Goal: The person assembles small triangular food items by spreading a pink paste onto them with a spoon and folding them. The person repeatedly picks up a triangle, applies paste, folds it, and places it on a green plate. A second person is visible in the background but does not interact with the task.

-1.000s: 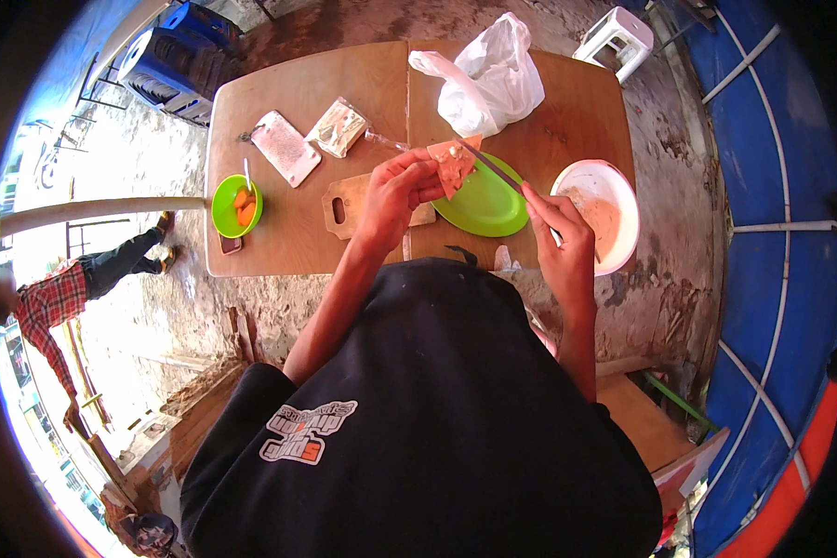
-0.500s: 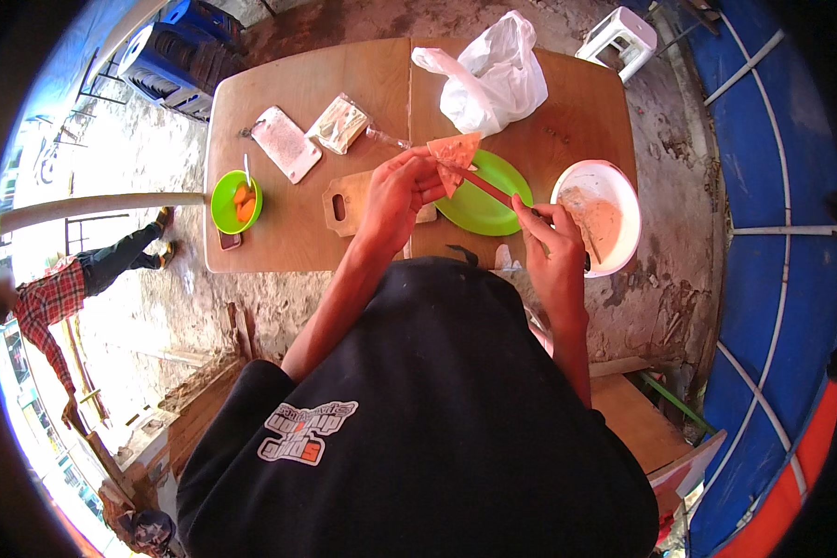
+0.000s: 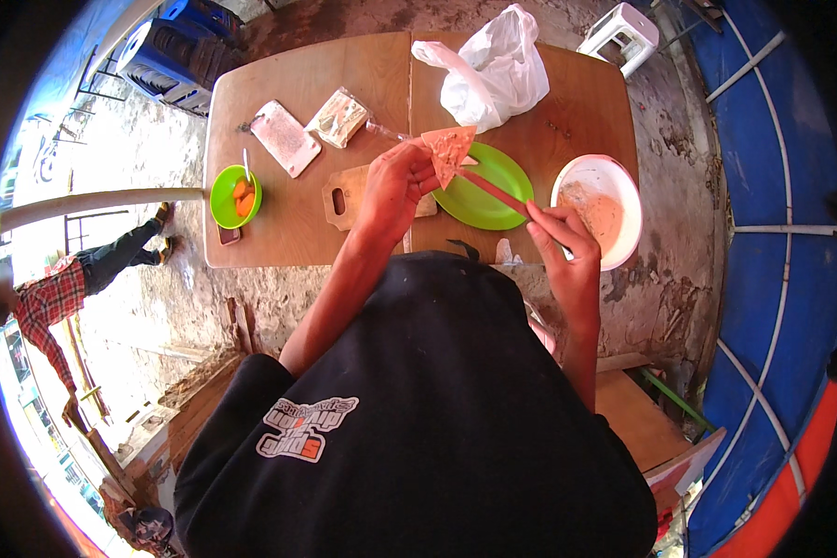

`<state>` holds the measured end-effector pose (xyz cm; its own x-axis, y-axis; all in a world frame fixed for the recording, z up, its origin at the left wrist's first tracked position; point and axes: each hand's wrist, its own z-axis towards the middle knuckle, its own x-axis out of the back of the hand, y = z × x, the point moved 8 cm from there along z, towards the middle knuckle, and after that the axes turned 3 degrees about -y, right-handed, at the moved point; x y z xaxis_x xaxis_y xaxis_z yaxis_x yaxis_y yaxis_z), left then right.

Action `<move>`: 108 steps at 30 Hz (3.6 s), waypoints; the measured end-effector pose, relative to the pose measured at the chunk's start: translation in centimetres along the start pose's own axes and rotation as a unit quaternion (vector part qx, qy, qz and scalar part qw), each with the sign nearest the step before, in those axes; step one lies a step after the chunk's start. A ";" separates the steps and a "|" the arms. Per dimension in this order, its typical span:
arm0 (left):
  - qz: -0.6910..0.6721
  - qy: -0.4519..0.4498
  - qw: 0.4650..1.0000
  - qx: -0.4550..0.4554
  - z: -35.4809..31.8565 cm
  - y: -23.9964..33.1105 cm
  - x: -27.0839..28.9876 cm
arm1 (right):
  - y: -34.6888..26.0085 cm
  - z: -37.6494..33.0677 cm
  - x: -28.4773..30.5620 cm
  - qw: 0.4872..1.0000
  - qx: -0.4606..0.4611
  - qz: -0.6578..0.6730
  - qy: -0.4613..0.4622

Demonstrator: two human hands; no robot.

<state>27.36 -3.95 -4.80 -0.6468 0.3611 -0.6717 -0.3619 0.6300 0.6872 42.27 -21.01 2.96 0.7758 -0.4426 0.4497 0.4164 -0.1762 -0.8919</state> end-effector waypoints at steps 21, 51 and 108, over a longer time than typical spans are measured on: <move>0.072 -0.084 0.993 0.038 -1.0 0.8 -2.0 | 0.5 2.7 1.5 0.994 0.060 -0.094 0.007; -0.070 -0.135 0.988 0.031 0.1 0.1 -1.0 | 9.7 -0.5 3.9 0.982 -0.119 0.130 0.068; 0.142 -0.042 0.989 0.021 -1.6 0.1 -2.8 | -3.9 3.1 -6.0 0.952 0.264 -0.113 0.102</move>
<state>28.04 -5.96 -2.39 -0.6597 0.5819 -0.4756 -0.1454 0.5220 0.8404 37.46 -14.95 3.86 0.5523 -0.6170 0.5605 0.7841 0.1564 -0.6006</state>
